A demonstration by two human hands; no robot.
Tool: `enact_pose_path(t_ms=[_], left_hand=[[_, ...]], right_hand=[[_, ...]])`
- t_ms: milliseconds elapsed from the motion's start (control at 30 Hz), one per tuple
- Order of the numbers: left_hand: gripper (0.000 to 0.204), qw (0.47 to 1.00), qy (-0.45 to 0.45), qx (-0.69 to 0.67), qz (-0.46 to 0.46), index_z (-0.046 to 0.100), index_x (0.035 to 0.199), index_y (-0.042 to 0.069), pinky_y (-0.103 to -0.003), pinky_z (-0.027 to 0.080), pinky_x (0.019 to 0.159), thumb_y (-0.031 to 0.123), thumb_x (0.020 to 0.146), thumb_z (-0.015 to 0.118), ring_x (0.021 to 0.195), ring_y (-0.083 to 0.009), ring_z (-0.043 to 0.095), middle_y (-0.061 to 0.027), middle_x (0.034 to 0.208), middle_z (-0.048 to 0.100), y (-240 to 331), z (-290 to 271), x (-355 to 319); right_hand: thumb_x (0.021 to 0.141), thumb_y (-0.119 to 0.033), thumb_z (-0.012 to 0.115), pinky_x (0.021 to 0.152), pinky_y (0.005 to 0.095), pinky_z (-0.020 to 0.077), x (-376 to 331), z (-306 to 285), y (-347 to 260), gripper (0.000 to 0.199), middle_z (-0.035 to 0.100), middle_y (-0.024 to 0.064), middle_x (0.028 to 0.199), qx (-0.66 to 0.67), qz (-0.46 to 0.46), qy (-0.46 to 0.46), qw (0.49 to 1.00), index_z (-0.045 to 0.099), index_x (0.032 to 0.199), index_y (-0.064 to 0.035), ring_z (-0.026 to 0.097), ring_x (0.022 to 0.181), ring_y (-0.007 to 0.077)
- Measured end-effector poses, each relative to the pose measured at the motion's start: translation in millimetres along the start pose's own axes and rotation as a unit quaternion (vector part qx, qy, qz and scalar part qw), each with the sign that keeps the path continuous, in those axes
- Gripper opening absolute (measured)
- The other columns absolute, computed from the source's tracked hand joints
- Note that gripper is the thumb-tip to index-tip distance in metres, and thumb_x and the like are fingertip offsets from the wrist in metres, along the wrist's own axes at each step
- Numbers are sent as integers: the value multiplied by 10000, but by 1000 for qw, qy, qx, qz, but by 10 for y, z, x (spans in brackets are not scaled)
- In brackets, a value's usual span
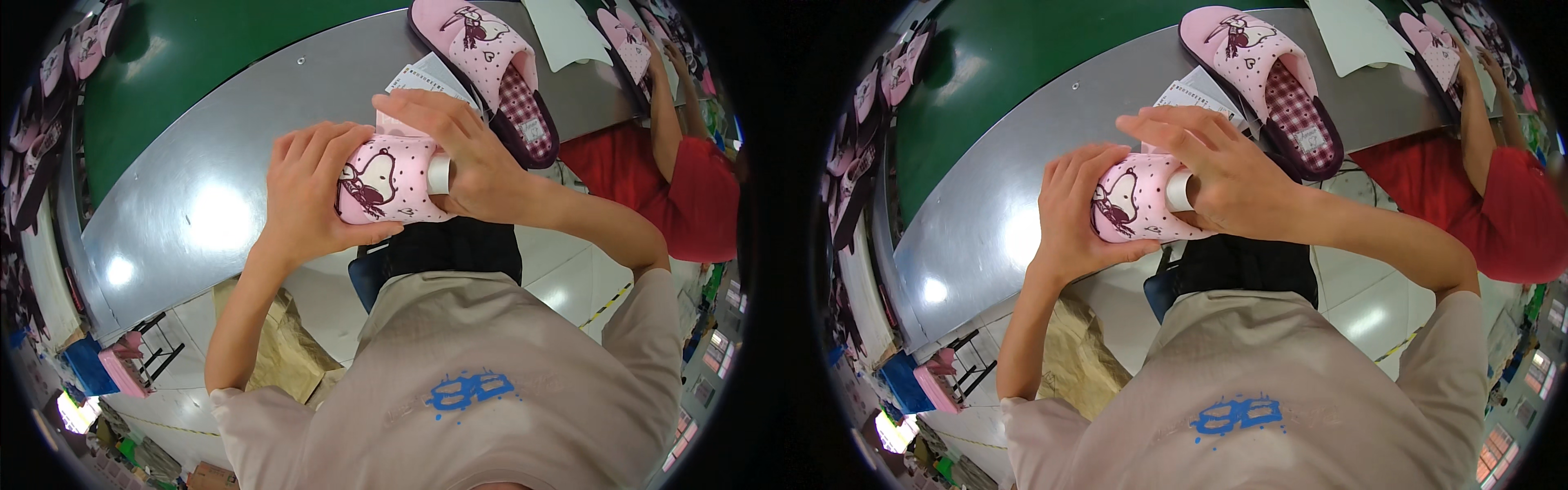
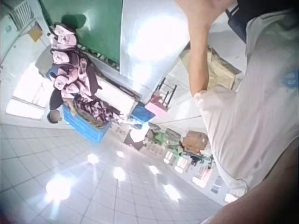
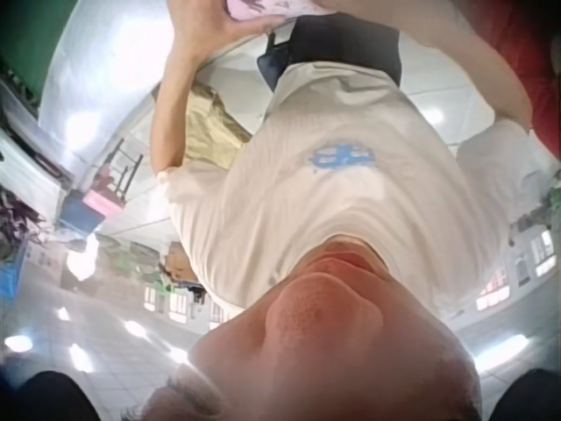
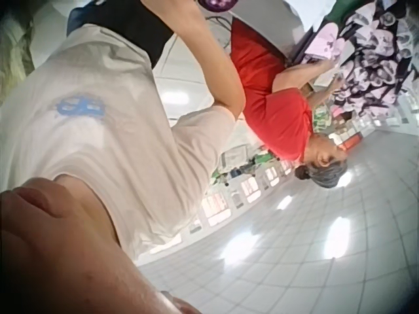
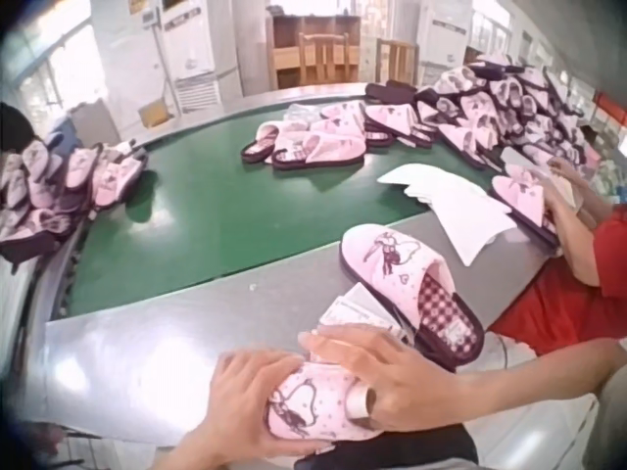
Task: The person repeatedly inserts white paper inserts into pink slippers on a green conveyor belt, then removes them and places the slippers back on the belt. The person handles the slippers and paper inserts by hand without using tools.
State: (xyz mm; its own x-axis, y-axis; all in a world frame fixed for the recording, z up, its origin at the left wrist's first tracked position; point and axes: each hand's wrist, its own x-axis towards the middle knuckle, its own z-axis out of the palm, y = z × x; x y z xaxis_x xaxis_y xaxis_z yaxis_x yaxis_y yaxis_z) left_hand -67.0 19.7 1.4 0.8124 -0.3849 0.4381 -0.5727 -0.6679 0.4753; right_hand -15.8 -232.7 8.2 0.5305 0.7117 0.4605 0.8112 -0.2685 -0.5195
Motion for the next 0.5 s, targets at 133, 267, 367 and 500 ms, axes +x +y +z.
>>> enact_pose_path(t_ms=[133, 267, 367, 500], left_hand=[[965, 1000, -2, -11, 1, 647, 1341, 78, -471, 440, 1019, 576, 571, 948, 1157, -356, 647, -128, 1274, 687, -18, 26, 20], [944, 1000, 4, 1, -8, 663, 1308, 55, -470, 440, 1013, 563, 563, 940, 1150, -354, 646, -134, 1265, 686, 14, 43, 16], [927, 1000, 4, -6, -9, 671, 1284, 33, -472, 441, 1007, 548, 560, 932, 1142, -351, 650, -141, 1242, 692, 17, 49, 50], [888, 1000, 15, 7, -4, 674, 1263, 42, -466, 438, 984, 577, 595, 909, 1119, -337, 648, -120, 1206, 692, -1, 84, 44]], right_hand=[[769, 62, 683, 1157, 494, 396, 53, -15, -13, 850, 512, 86, 1556, 1, 6, -41, 999, 442, 1568, -101, 467, 1453, 322], [770, 64, 660, 1151, 510, 391, 55, 31, -21, 863, 518, 98, 1545, 16, 16, -34, 999, 433, 1584, -109, 479, 1416, 330], [810, -40, 728, 1168, 505, 378, 64, 54, -15, 852, 516, 109, 1549, 19, 23, -50, 998, 422, 1601, -126, 484, 1408, 337], [816, -130, 791, 1163, 494, 396, 96, 101, -25, 744, 508, 107, 1555, 17, 20, -34, 999, 521, 1507, -80, 487, 1399, 337]])
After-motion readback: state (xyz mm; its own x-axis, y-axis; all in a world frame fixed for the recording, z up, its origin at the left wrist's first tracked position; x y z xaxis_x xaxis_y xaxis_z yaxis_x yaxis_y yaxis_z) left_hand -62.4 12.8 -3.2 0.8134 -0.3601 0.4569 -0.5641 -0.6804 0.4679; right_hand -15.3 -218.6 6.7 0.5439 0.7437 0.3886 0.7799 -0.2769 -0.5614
